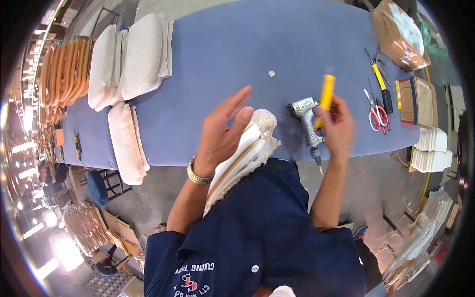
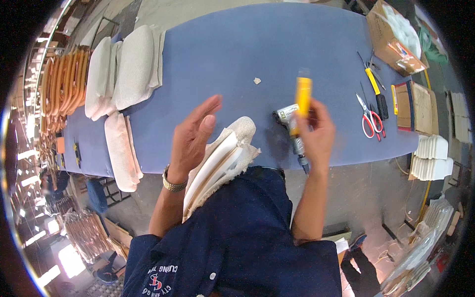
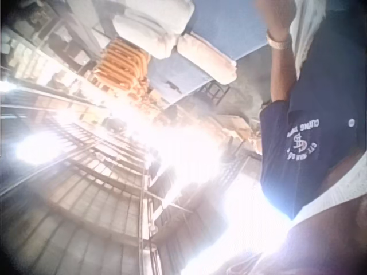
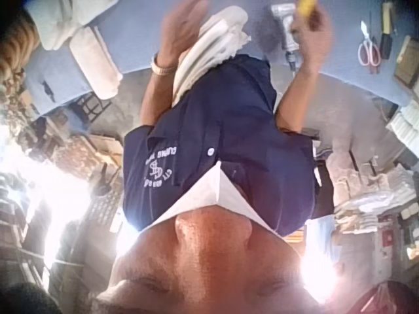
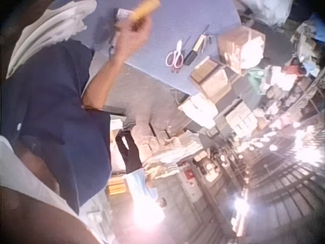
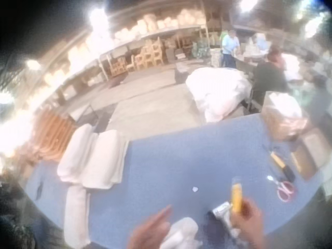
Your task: The person trims excess fabric from a cushion cover using a utility knife, then uses a staple gun to secure the fabric edges. The person repeats this process on multiple cushion covers, folding and stapling the fabric to complete the assembly.
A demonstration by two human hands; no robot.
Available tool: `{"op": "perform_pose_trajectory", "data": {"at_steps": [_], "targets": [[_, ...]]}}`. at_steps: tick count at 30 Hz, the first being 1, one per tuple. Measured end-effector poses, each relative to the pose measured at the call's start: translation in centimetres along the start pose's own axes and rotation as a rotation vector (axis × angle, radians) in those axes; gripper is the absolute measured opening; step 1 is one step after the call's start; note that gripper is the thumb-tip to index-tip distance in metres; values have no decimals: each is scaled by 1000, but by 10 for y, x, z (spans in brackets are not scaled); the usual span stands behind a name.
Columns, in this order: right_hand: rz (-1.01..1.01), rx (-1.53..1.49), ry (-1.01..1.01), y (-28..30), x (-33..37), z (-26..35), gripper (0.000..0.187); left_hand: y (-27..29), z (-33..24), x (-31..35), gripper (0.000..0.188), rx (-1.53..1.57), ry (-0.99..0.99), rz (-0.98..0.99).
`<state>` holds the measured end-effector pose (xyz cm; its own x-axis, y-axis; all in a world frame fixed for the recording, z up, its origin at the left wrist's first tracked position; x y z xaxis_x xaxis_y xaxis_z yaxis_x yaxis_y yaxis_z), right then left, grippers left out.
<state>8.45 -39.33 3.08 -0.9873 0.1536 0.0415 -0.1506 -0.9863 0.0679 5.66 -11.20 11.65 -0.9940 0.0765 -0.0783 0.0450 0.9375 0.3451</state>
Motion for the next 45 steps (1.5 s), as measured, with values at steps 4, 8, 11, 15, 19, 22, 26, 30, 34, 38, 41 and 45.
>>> {"op": "perform_pose_trajectory", "data": {"at_steps": [4, 8, 11, 15, 19, 22, 26, 30, 34, 38, 41, 45], "targets": [[265, 148, 394, -111, 38, 85, 55, -28, -5, -15, 45, 236, 73, 106], [300, 69, 301, -116, 49, 83, 53, -4, 16, -4, 48, 254, 210, -82], [318, 268, 133, -108, 65, 39, 44, 30, 20, 18, 45, 111, 321, -120], [276, 275, 108, -112, 82, -2, 25, 30, 27, 40, 38, -374, 363, 140], [276, 123, 62, -111, 85, -24, 14, 14, 11, 51, 41, -513, 192, 238], [261, 28, 32, -111, 87, -35, 15, 6, 14, 53, 39, -593, 181, 366], [273, 3, -5, -111, 88, -36, 15, -6, 18, 54, 40, -719, 134, 406], [262, 1, 16, -111, 88, -40, 16, -16, 30, 56, 45, -819, 117, 453], [259, -18, 2, -113, 86, -36, 17, -18, 32, 54, 47, -855, 141, 473], [281, 28, 37, -113, 85, -39, 19, -19, 24, 54, 49, -909, 116, 461], [282, 15, 44, -114, 83, -39, 19, -22, 23, 54, 49, -980, 112, 455], [280, 6, 51, -116, 80, -37, 18, -24, 24, 52, 50, -1014, 141, 499]]}}
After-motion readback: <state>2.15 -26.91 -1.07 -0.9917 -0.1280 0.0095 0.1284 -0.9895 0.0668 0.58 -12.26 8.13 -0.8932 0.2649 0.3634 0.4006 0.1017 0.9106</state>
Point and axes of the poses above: each hand's wrist, its own x-axis away from the middle knuckle, its own y-axis out of the back of the hand, z = x × y, the point moved 9 cm from there along -x, towards the middle knuckle, and after that the axes turned 3 degrees about -x, right-handed, at the moved point
